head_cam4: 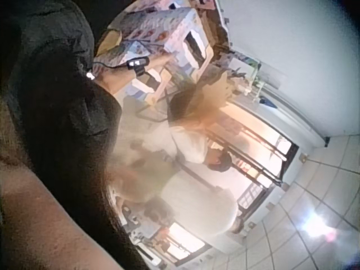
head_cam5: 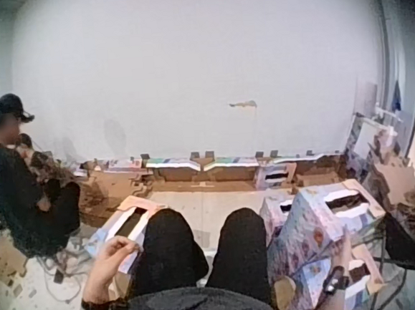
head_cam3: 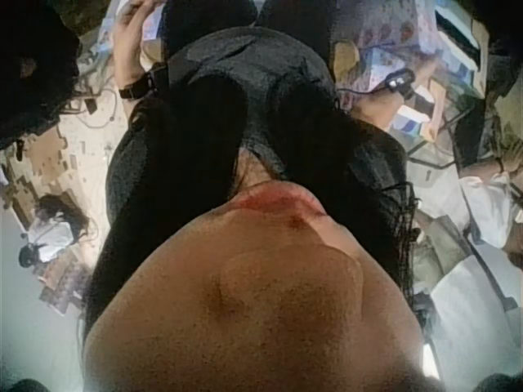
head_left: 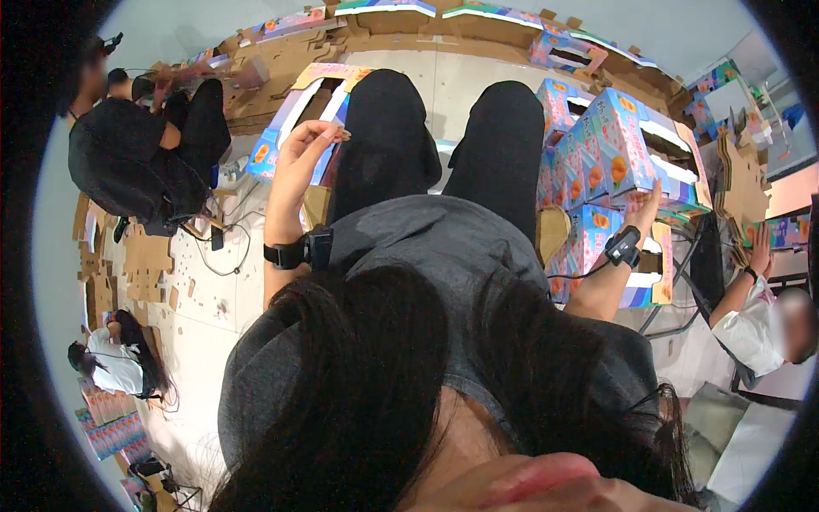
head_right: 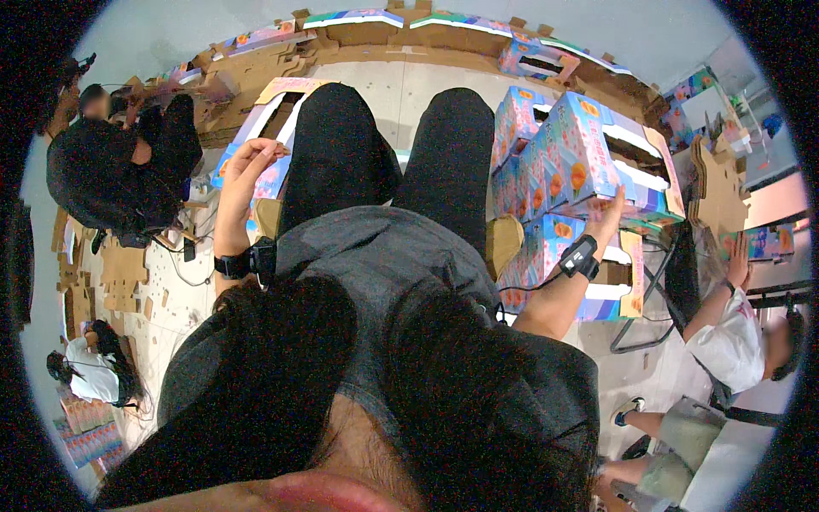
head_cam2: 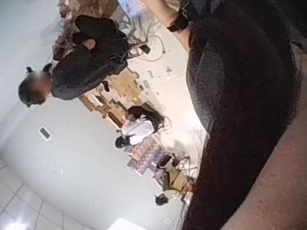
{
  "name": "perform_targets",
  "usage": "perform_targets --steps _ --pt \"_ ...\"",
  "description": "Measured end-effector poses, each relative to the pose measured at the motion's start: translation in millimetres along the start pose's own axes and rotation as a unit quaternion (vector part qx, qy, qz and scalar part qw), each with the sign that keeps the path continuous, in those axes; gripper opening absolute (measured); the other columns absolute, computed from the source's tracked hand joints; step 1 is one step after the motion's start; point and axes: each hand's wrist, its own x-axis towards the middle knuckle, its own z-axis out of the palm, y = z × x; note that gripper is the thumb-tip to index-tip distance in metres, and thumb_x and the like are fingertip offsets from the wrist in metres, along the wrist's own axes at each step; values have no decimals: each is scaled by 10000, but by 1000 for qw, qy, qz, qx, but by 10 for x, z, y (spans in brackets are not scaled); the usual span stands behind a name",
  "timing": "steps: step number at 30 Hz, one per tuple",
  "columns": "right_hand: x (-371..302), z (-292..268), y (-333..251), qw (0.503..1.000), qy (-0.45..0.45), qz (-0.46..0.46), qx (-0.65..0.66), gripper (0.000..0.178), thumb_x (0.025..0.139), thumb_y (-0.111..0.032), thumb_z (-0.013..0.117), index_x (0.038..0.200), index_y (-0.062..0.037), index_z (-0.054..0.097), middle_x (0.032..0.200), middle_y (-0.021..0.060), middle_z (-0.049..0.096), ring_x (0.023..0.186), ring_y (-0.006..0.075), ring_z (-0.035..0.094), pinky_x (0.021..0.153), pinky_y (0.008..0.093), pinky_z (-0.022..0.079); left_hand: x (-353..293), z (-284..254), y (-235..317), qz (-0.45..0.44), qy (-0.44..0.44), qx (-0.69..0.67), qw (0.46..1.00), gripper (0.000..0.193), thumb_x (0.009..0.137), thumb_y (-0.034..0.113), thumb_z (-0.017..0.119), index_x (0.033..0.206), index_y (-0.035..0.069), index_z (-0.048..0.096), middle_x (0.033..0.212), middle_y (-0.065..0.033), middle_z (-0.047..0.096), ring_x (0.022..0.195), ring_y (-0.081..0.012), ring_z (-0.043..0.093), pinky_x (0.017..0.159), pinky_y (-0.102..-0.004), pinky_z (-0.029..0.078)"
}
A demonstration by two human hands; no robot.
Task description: Manual assembly and folding of cardboard fruit packaging boxes.
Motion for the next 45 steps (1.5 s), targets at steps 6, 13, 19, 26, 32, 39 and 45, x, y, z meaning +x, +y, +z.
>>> perform_targets --steps 6,13,19,26,32,39,45 --pt "-114 37 -76 998 -9 51 28 390 773 -432 744 959 -147 555 636 -17 491 559 93 513 475 197 342 16 -22 -79 -3 -14 -9 1000 151 941 131 573 1009 0 606 985 -95 664 954 -160 622 891 -280 458" --pt "289 -124 -25 978 -71 142 138 376 779 -322 753 954 -132 480 595 -29 448 487 90 498 360 172 258 30 -20 -109 18 -6 -23 1000 161 949 128 554 1029 -4 597 1000 -102 657 965 -169 621 906 -297 464" --pt "-31 170 -135 982 -42 95 156 324 784 -276 752 872 -131 476 534 -52 422 434 92 463 338 176 265 22 -42 -155 14 6 -22 1000 161 949 122 556 1031 -10 597 992 -100 659 947 -165 622 887 -289 472" --pt "227 14 31 989 -54 48 131 354 809 -310 716 974 -88 495 676 38 496 492 121 505 394 204 332 42 9 -146 5 -1 -18 1000 156 946 129 564 1003 -9 609 966 -93 666 931 -159 625 872 -280 470" --pt "149 22 3 988 -30 82 130 380 795 -331 729 990 -89 511 668 38 521 508 136 526 468 277 426 31 7 -145 -12 5 -22 1000 126 922 125 607 973 10 607 949 -79 672 902 -132 626 831 -254 473" --pt "110 -43 62 993 -11 89 77 410 739 -437 768 728 -161 465 677 17 557 591 149 555 554 300 483 30 22 -149 -16 1 0 1000 147 926 165 597 993 36 620 961 -62 673 922 -127 618 864 -258 445" --pt "-377 284 -1 975 180 -62 114 397 774 -388 734 913 -73 538 936 96 562 757 197 600 638 331 517 0 22 -167 -18 25 10 999 239 924 151 594 1127 25 592 877 -33 654 880 -116 622 820 -234 447"
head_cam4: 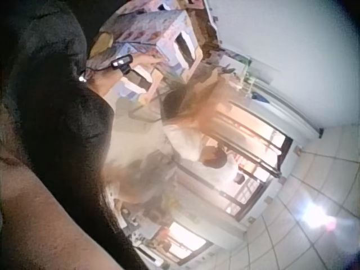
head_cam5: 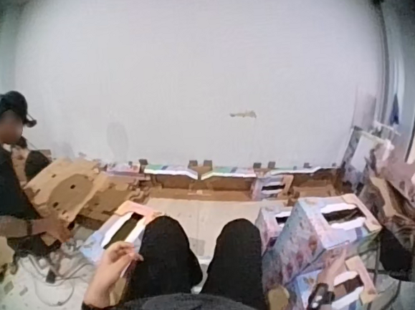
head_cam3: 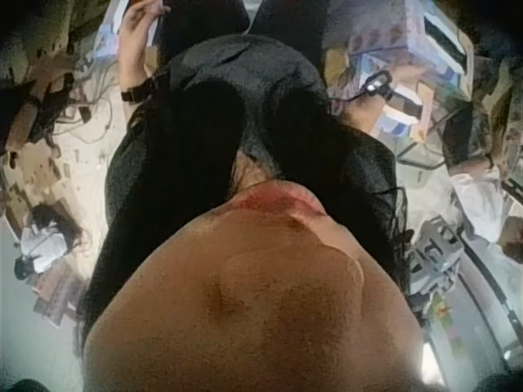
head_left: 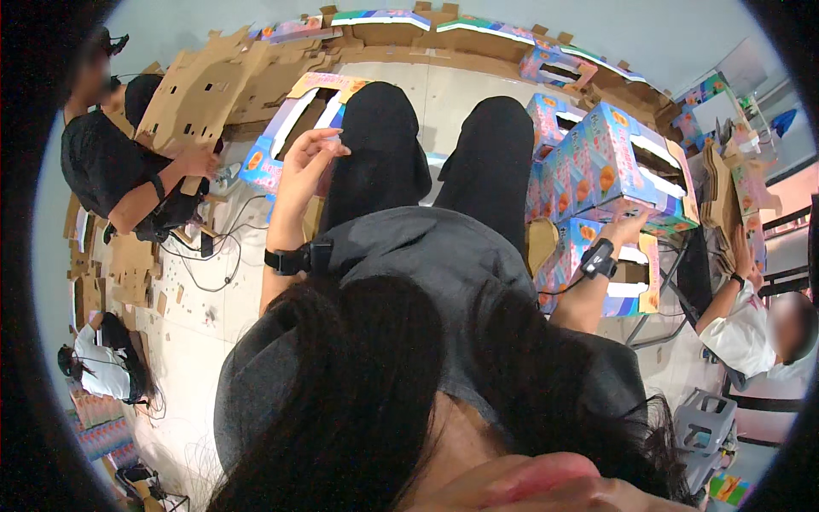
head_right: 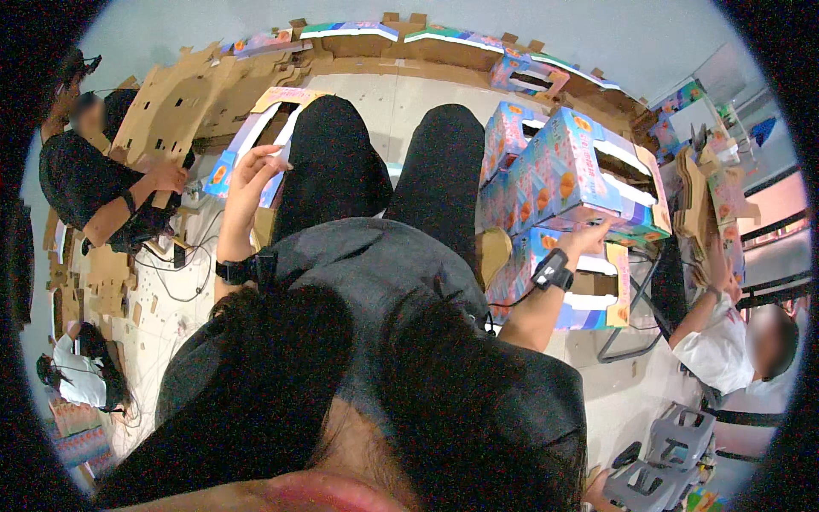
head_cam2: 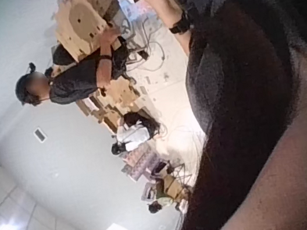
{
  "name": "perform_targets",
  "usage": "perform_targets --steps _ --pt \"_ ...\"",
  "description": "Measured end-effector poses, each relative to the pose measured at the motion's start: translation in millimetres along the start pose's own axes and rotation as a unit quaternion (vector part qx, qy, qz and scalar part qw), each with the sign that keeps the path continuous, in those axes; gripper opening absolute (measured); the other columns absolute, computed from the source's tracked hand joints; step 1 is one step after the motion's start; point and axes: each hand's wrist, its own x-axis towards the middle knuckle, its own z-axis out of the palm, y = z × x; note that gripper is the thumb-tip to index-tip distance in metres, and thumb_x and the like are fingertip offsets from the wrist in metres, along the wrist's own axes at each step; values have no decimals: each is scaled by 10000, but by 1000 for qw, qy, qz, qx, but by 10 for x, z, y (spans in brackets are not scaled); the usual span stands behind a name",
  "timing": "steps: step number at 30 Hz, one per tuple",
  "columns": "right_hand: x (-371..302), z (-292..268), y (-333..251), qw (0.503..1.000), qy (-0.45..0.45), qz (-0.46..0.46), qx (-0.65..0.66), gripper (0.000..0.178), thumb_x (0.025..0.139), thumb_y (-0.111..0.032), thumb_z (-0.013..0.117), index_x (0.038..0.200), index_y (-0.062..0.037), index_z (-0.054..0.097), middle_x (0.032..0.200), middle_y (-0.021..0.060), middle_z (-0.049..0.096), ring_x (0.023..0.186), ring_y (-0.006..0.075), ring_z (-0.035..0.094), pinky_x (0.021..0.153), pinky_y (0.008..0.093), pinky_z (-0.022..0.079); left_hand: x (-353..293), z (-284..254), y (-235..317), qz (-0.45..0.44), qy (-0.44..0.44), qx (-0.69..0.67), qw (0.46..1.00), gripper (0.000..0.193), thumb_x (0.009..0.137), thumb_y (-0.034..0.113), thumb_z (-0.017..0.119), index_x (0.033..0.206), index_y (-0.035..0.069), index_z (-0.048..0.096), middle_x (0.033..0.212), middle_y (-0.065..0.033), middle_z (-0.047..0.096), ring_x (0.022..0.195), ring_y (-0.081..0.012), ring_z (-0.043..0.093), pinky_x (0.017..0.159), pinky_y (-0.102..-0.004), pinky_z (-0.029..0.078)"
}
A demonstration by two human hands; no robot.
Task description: Manual assembly and folding of cardboard fruit packaging boxes.
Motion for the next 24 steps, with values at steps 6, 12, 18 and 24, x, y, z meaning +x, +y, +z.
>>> perform_targets --steps 6,12,18,24 --pt "-338 257 0 946 -66 -311 -67 411 830 -122 700 1134 9 457 1050 151 545 851 192 545 706 341 480 -13 14 88 -39 11 50 998 374 920 109 585 1273 3 524 840 -30 643 839 -116 626 806 -233 456" --pt "-1162 592 -285 860 -388 -298 -147 449 825 -85 720 1194 -43 468 826 41 602 687 85 540 588 237 447 -73 382 189 124 88 -24 988 368 930 143 586 1271 17 529 810 -67 678 627 -82 586 701 -215 465" --pt "-1040 596 95 705 -550 -255 -369 478 853 -88 689 1266 -50 452 730 -1 611 640 50 529 558 207 422 26 -263 -176 25 -48 64 996 265 989 211 498 943 4 657 740 -96 691 586 -114 600 632 -231 479" --pt "-2273 911 -479 785 -532 -296 -112 630 873 -52 651 1419 -73 336 774 15 619 639 38 512 555 202 400 -21 518 159 288 237 18 928 538 913 157 606 1408 68 416 1090 -163 660 881 -186 670 847 -293 492"
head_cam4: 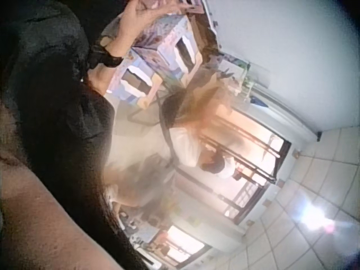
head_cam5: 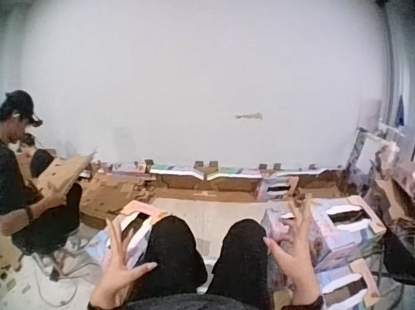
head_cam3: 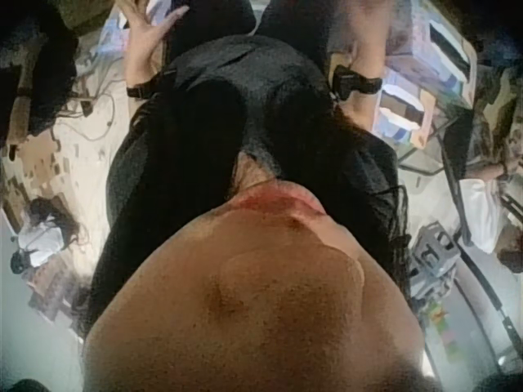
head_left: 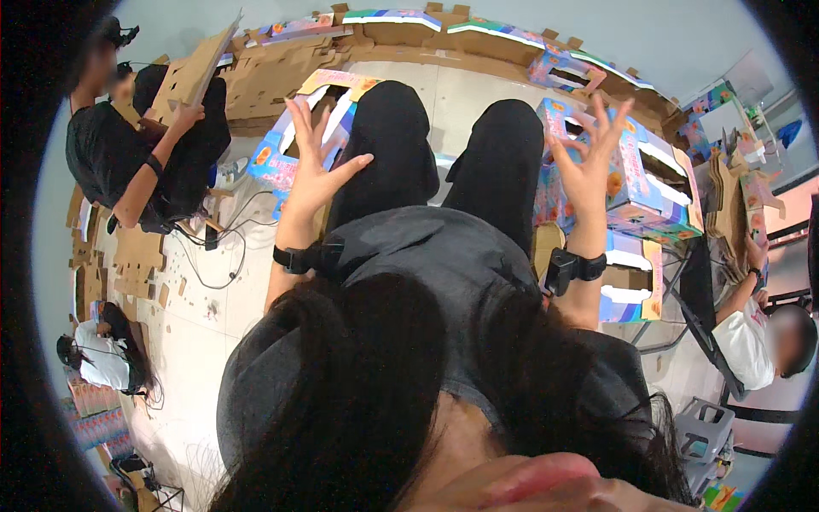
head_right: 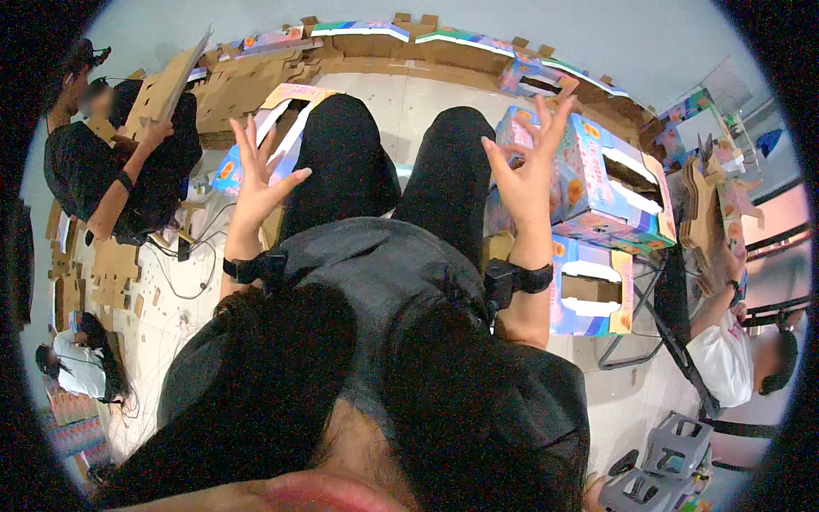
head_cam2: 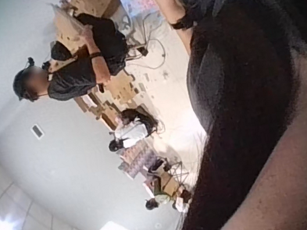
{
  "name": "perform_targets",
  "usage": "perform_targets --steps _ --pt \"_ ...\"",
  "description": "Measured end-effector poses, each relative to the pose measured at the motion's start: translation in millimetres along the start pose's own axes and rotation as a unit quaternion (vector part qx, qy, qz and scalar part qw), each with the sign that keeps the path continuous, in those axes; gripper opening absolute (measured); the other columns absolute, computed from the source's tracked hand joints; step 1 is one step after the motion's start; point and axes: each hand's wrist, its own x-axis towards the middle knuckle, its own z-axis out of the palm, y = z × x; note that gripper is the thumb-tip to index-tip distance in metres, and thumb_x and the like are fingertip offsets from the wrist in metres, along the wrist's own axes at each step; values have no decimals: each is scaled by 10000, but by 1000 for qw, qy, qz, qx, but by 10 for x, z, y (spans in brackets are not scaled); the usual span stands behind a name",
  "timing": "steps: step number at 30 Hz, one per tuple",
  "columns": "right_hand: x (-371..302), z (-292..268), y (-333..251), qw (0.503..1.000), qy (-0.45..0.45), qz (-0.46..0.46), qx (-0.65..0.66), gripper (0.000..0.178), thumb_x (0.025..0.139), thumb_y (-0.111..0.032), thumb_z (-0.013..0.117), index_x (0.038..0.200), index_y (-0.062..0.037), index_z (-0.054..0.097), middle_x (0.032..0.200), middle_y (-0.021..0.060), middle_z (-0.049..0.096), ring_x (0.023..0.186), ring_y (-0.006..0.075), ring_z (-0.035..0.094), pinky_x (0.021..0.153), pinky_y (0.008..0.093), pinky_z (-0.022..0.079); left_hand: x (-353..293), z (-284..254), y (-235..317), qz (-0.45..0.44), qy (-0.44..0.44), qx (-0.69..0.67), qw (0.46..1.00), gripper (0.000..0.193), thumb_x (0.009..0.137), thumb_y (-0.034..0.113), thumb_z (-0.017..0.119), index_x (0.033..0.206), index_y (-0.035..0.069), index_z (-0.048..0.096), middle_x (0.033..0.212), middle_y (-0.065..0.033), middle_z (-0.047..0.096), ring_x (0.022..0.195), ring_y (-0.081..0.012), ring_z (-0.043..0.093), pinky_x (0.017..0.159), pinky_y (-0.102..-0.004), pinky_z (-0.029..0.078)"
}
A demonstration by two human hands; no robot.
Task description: Manual assembly and folding of cardboard fruit packaging boxes.
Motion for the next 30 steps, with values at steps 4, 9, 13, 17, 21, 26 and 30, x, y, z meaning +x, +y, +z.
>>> perform_targets --steps 4,9,13,17,21,26,30 --pt "-36 -163 52 999 20 28 25 420 871 -56 661 1266 -39 520 712 26 616 613 35 508 537 188 376 132 -430 -65 -248 -178 38 952 377 889 59 614 1252 -26 557 772 -48 642 653 -98 578 727 -282 495" --pt "-105 -438 218 994 -57 73 -51 408 976 -323 521 722 -27 643 507 -18 500 485 30 414 470 221 317 216 -545 -168 -257 -147 45 954 655 1005 500 320 954 -43 682 453 33 385 440 -73 376 716 -265 491" --pt "-144 -349 282 977 -151 145 -25 387 975 -346 516 865 -10 673 533 7 529 507 56 456 497 237 357 294 -568 -199 -238 -119 -44 963 733 984 530 297 1491 18 160 1395 -260 425 1314 -323 417 1070 -410 332" --pt "-283 -265 503 923 -309 214 -84 317 934 -317 593 1079 -38 635 596 25 553 565 79 522 541 237 399 521 -882 -807 -199 -178 317 910 936 824 448 674 1473 -19 188 1427 -277 374 1354 -371 341 1096 -381 301" --pt "-343 -183 511 886 -392 224 -107 316 884 -257 668 1129 -73 589 584 6 516 554 64 489 517 239 371 808 -1165 -1278 -273 -421 514 696 912 787 443 696 1447 -21 272 1414 -273 396 1335 -355 378 1087 -374 319" --pt "-355 -128 494 893 -375 220 -113 279 870 -214 681 1090 -74 581 531 -27 433 485 53 409 477 240 317 389 -1628 -2370 -157 -416 467 764 1043 652 624 708 1442 57 332 1360 -228 480 1302 -340 421 1080 -467 320" --pt "-380 -168 541 899 -365 220 -107 268 862 -181 680 1091 -84 582 526 -29 433 490 47 407 481 234 302 227 -1368 -2240 -240 -420 645 592 1270 573 818 621 1506 96 150 1377 -218 466 1348 -372 344 1074 -671 108"
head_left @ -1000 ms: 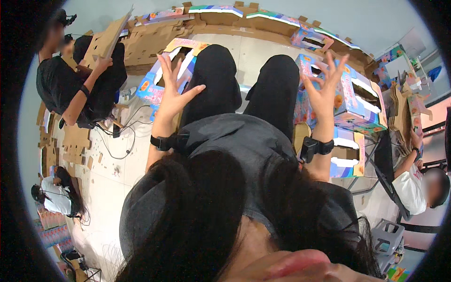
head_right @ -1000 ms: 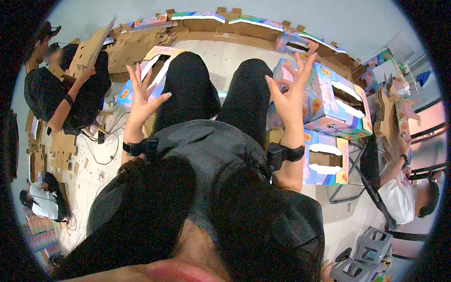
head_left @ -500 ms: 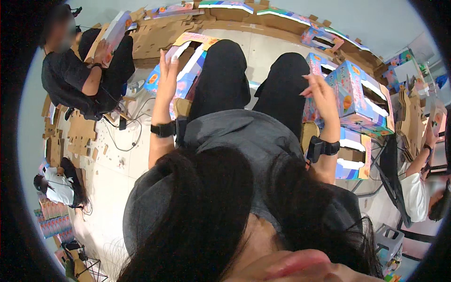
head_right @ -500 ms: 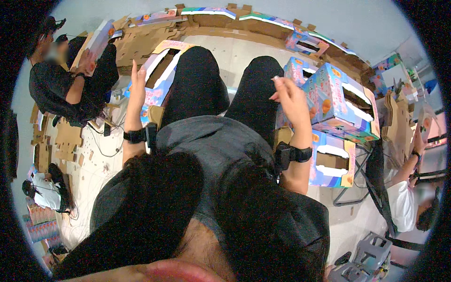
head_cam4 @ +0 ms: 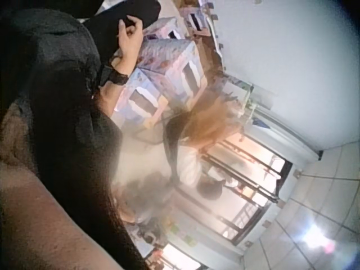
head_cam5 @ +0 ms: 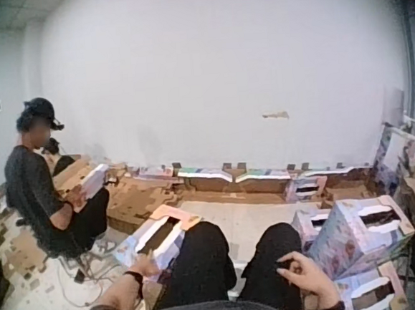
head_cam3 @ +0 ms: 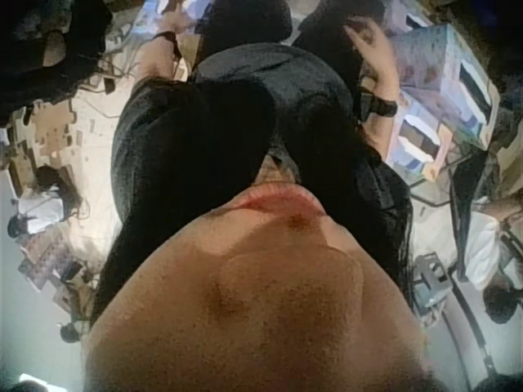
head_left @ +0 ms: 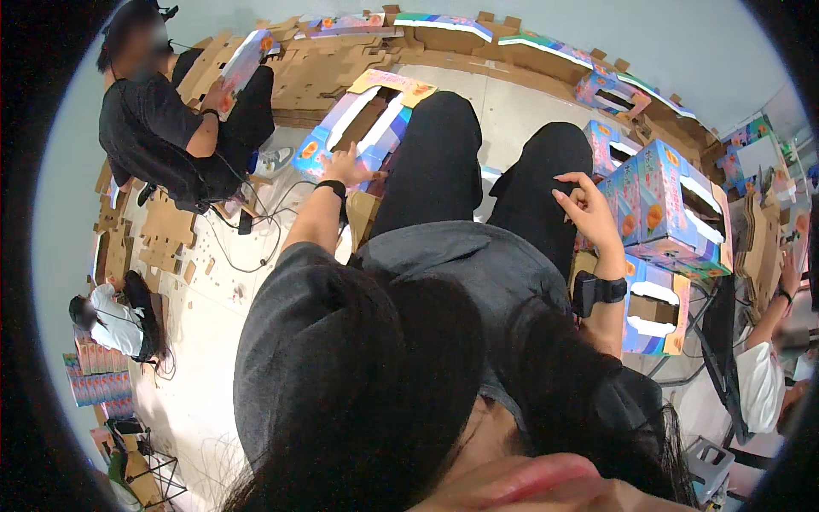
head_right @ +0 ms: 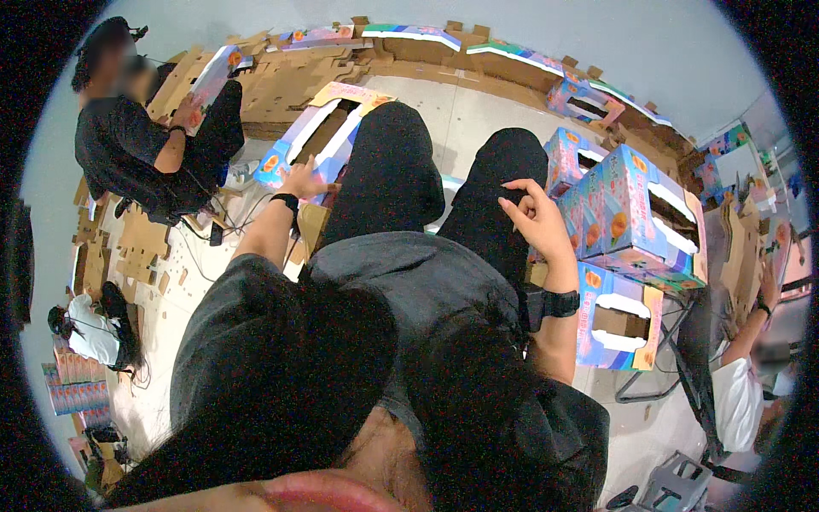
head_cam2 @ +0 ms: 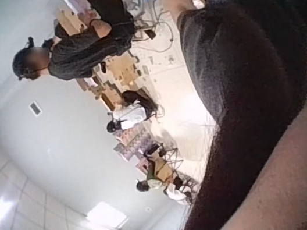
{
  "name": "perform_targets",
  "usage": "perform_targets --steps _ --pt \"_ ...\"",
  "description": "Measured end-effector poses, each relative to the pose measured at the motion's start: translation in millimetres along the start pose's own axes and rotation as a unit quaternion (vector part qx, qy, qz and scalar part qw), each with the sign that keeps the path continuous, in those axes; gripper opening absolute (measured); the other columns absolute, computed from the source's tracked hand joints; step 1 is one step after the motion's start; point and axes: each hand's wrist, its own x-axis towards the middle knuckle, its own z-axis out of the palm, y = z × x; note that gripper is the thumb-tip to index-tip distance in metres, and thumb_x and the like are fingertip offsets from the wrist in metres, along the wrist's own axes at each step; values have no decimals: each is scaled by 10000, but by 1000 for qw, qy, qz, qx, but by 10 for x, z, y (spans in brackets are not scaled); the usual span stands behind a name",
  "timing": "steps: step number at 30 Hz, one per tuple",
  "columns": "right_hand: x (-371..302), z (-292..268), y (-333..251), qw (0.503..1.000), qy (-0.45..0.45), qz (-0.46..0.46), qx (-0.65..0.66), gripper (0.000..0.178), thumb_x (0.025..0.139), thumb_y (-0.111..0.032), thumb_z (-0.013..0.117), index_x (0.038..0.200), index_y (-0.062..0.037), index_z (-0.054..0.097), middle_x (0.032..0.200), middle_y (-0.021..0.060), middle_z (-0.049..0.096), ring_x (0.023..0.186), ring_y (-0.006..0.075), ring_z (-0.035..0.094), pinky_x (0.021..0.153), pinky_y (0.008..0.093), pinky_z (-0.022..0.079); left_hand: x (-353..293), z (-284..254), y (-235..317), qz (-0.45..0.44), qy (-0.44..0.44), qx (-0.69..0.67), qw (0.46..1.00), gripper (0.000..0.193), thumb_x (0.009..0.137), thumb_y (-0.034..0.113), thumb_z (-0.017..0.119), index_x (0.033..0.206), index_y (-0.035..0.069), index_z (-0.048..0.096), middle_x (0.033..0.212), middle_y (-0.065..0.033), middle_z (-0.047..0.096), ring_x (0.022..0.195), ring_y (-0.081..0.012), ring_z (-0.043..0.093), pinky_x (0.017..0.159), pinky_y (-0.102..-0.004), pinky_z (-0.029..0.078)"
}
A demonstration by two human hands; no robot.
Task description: Manual assembly and folding of cardboard fruit packaging boxes.
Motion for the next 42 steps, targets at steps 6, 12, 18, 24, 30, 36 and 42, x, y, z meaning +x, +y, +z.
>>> perform_targets --steps 6,12,18,24,30,36,42 --pt "10 28 -14 1000 11 -3 4 254 864 -164 672 1095 -91 593 541 -38 431 509 41 413 488 232 301 -73 -187 122 -27 42 -54 997 1252 511 741 718 1473 94 245 1357 -224 479 1305 -368 398 1101 -615 79" --pt "-29 39 27 999 22 -5 47 259 868 -154 667 1112 -99 600 557 -40 423 509 46 390 488 235 300 -142 -781 218 -25 137 -250 958 1042 460 714 766 1160 5 464 1149 -249 574 1139 -366 528 991 -457 349" --pt "-40 66 98 999 20 -29 31 262 865 -141 668 1115 -97 606 556 -30 425 517 50 401 489 232 315 -135 -1110 -58 37 254 -339 905 787 486 588 849 847 30 428 846 -125 558 792 -252 546 702 -355 455" --pt "-88 115 -38 989 97 -114 4 333 822 -130 709 1137 -89 608 584 -30 469 548 74 433 534 239 360 -1185 -1560 737 144 453 -228 850 682 509 506 854 809 64 430 810 -76 446 847 -282 458 955 -445 316" --pt "-71 112 -498 974 73 -199 83 549 757 -130 767 1261 -81 555 992 35 645 912 130 581 746 262 442 -1763 -1735 1232 256 551 -213 765 634 508 440 854 780 83 405 917 -122 515 952 -304 483 1032 -509 233" --pt "16 370 -654 958 -70 -199 195 1211 691 -206 834 1512 -115 -52 1506 220 228 1333 348 356 962 433 428 -1983 -1830 1572 394 481 -320 715 624 487 398 849 794 89 402 985 -167 520 1007 -326 495 1042 -544 221" --pt "-8 855 -603 898 119 -141 400 1026 754 -46 746 1470 -130 16 1396 149 308 1275 275 394 1021 417 395 -2201 -1388 2063 396 428 -261 770 662 534 504 845 823 87 420 1010 -169 504 1059 -377 466 1069 -605 133"
